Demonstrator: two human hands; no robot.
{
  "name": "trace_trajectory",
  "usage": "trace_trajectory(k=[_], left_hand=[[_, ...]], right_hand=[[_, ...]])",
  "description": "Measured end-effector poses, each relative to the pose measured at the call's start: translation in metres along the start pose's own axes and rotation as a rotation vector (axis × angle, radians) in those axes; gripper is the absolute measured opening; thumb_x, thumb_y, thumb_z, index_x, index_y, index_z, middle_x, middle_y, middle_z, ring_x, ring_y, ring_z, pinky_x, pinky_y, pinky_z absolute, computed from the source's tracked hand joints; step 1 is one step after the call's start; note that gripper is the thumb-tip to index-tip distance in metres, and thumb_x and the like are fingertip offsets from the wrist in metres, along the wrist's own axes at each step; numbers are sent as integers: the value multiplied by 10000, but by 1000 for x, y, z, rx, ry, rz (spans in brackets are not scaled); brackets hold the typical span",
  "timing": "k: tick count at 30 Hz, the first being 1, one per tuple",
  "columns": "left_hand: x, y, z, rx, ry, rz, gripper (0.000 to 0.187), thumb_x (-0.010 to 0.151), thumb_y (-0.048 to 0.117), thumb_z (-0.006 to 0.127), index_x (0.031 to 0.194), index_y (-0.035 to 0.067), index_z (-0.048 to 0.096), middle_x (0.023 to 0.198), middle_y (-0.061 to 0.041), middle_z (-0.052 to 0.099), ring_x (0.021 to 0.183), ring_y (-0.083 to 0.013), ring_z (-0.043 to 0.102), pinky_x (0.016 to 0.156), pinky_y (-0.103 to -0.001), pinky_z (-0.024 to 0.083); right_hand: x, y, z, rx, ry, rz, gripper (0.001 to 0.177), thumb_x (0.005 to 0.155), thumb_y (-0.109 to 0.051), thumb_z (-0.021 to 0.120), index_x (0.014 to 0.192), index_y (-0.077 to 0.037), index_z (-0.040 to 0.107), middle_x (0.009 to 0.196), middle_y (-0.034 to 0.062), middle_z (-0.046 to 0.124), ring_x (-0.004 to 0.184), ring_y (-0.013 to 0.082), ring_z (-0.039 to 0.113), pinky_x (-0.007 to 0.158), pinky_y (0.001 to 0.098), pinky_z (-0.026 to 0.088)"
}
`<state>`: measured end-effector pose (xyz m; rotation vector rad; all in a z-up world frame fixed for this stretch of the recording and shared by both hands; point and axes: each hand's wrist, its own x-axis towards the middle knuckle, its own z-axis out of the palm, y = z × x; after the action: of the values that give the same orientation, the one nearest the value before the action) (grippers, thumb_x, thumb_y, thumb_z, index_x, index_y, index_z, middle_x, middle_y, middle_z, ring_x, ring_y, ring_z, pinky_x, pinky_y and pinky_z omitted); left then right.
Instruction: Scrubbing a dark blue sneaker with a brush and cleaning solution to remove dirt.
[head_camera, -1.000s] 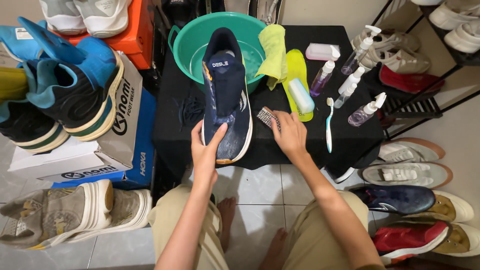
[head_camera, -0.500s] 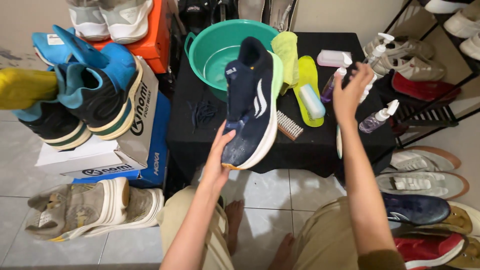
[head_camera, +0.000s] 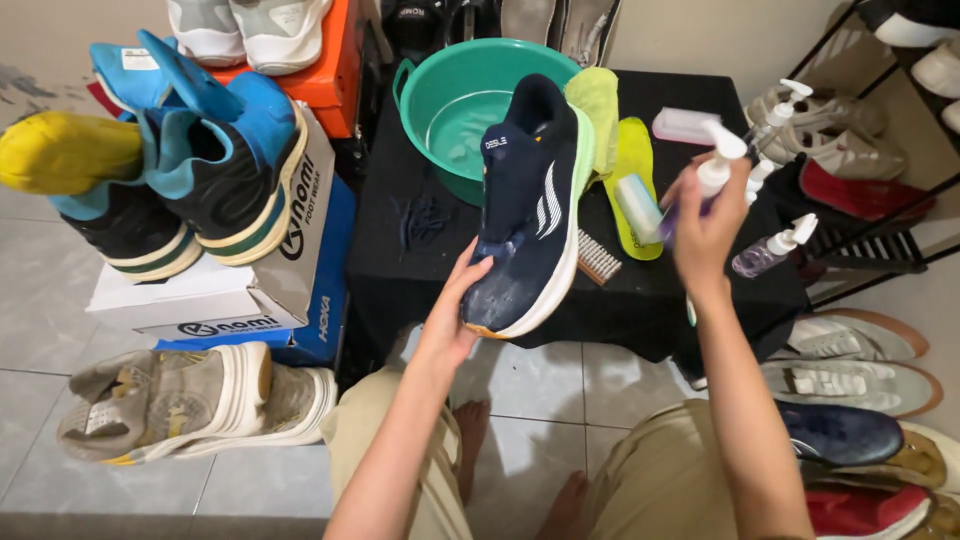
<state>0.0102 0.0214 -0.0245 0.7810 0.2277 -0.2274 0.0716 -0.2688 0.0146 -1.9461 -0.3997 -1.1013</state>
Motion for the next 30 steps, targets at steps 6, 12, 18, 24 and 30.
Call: trace_trajectory(k=[6,12,18,24,30], left_hand=[[-1,-3,2,-5,3,26,612,851,184,749,1436,135,579,1221,-208,649,1047,-272,655,856,-369,577],[-3,-3,2,-51,29,17,616,844,175,763,1431,132,579,1198,-201,663,1017,-263,678,823,-353,598],[0,-4,0,-44,42,4,608,844,189,766,1423,132,590,1192,-201,668,1018,-261,679,828,-354,597],[-2,-2,1,-42,49,9,607,850,180,758,1429,124,584,1206,-207,665,1037,-271,674,846,-364,594],[-1,-1,1,-102,51,-13,600,842,161,766,1417,125,598,1195,-197,675,1034,-269,686,841,-364,594]], right_hand=[[-39,-88,-22,191,-556,116,665,906,-148,692,1508,-56,424,521,76,666,428,248,647,512,359,498],[-41,-107,-16,121,-672,102,507,930,-198,677,1427,-196,576,553,18,681,470,176,686,581,287,548],[-49,-106,-2,101,-739,84,464,972,-268,633,1422,-186,554,1002,90,791,758,364,762,728,426,593],[-49,-95,4,70,-625,169,524,957,-247,657,1464,-251,523,722,69,762,516,222,706,610,348,556],[-33,-94,-5,47,-648,170,559,997,-255,611,1531,-270,447,576,31,676,476,190,664,626,334,547]])
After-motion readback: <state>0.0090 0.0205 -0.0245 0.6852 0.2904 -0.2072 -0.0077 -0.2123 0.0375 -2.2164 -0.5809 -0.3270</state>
